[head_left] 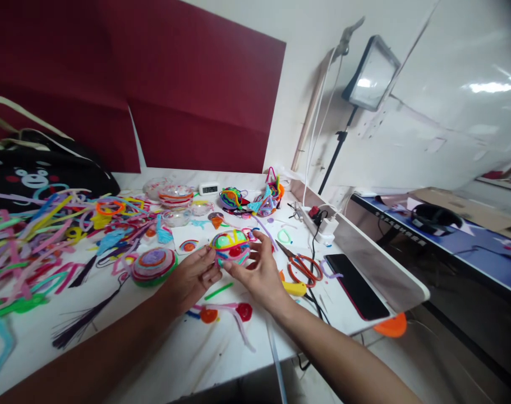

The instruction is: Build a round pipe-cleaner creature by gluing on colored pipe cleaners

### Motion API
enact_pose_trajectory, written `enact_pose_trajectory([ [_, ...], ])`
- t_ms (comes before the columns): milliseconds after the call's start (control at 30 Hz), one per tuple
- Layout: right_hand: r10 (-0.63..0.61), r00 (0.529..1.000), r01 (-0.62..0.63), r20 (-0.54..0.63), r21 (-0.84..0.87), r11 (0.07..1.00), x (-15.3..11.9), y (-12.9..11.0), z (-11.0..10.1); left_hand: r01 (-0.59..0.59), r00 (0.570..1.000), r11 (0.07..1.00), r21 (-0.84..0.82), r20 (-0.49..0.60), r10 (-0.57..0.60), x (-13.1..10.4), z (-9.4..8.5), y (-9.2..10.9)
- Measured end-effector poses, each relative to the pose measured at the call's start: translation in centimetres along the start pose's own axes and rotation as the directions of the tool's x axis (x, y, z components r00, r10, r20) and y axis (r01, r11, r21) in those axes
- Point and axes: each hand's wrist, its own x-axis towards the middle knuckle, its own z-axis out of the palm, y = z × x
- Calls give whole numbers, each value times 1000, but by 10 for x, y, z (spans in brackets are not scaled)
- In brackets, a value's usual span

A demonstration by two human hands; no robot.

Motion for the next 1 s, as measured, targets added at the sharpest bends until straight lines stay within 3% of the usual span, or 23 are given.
enact_pose_trajectory([
  [567, 33, 993, -23, -115, 93, 995, 5, 1, 8, -22, 1000, 998, 63, 20, 21, -3, -1, 1],
  [1000, 43, 993, -21, -113, 188, 982, 5, 2, 10, -35, 987, 995, 94, 160, 20, 0, -4, 2],
])
